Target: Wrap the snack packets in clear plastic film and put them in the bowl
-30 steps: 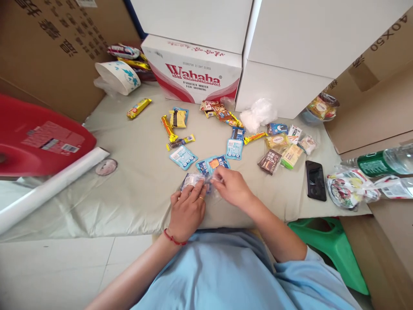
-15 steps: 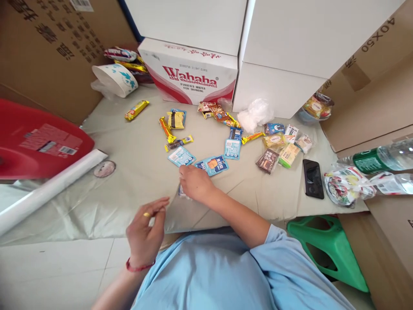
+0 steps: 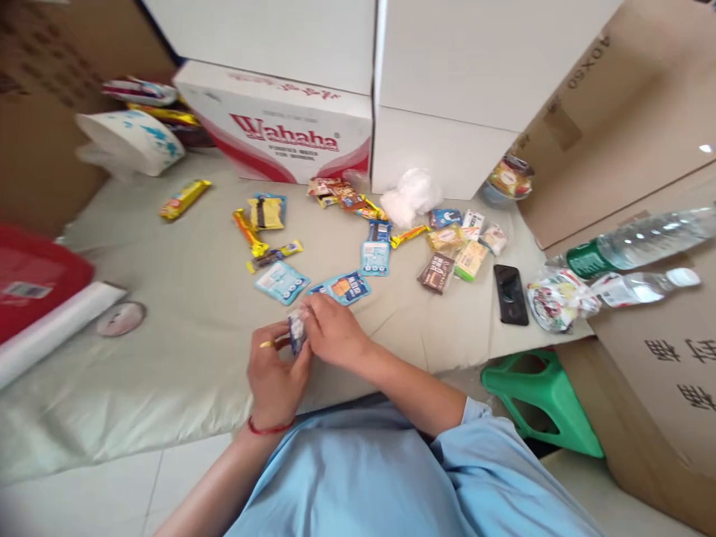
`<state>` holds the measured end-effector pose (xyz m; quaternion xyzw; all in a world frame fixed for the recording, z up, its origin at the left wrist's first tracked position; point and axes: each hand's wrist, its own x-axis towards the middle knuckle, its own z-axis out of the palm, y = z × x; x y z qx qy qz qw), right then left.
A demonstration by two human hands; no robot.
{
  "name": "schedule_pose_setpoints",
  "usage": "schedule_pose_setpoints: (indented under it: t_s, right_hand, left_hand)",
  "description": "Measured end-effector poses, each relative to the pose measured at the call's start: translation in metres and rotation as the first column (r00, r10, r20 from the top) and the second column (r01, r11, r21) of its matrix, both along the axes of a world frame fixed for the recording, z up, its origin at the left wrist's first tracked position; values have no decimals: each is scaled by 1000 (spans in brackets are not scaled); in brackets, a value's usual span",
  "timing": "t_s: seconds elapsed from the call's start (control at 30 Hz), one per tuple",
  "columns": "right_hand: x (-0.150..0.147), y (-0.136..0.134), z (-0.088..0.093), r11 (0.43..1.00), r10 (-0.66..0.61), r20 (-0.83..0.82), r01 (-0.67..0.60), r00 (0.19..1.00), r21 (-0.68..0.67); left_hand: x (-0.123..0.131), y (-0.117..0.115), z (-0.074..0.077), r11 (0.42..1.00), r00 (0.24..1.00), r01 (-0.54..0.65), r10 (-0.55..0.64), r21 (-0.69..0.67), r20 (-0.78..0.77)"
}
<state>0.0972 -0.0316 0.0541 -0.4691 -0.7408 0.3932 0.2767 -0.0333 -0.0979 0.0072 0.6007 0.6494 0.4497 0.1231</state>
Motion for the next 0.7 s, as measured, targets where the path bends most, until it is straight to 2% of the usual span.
schedule_pose_setpoints:
  t_s: [0.07, 0.13, 0.2, 0.27, 0.37, 0.5, 0.6, 0.7]
  right_hand:
    - [9, -10, 4, 999, -49, -78, 48, 996, -19]
    - [22, -19, 6, 995, -87, -128, 81, 988, -57]
    - [38, -27, 2, 989, -118, -149, 103, 982, -104]
    - [56, -35, -7, 981, -141, -131, 120, 981, -155]
    - [78, -47, -24, 965, -167, -84, 146, 982, -219]
    - [94, -54, -37, 954, -185, -133, 145, 974, -262]
    - [100, -53, -38, 955, -167, -176, 114, 970, -274]
    - [108, -52, -39, 960, -130, -192, 75, 973, -269]
  left_hand:
    - [7, 0, 5, 982, 991, 59, -36, 182, -125]
    - [16, -1, 8, 946, 971, 167, -109, 279, -211]
    - [23, -5, 8, 910, 943, 303, -244, 283, -226]
    - [28, -13, 5, 859, 897, 440, -405, 263, -178]
    - [33, -25, -2, 776, 808, 582, -585, 243, -68]
    - [34, -31, -5, 731, 733, 654, -676, 195, 80]
    - [32, -28, -2, 732, 673, 664, -674, 151, 307]
    - [34, -21, 2, 759, 529, 637, -558, 136, 639]
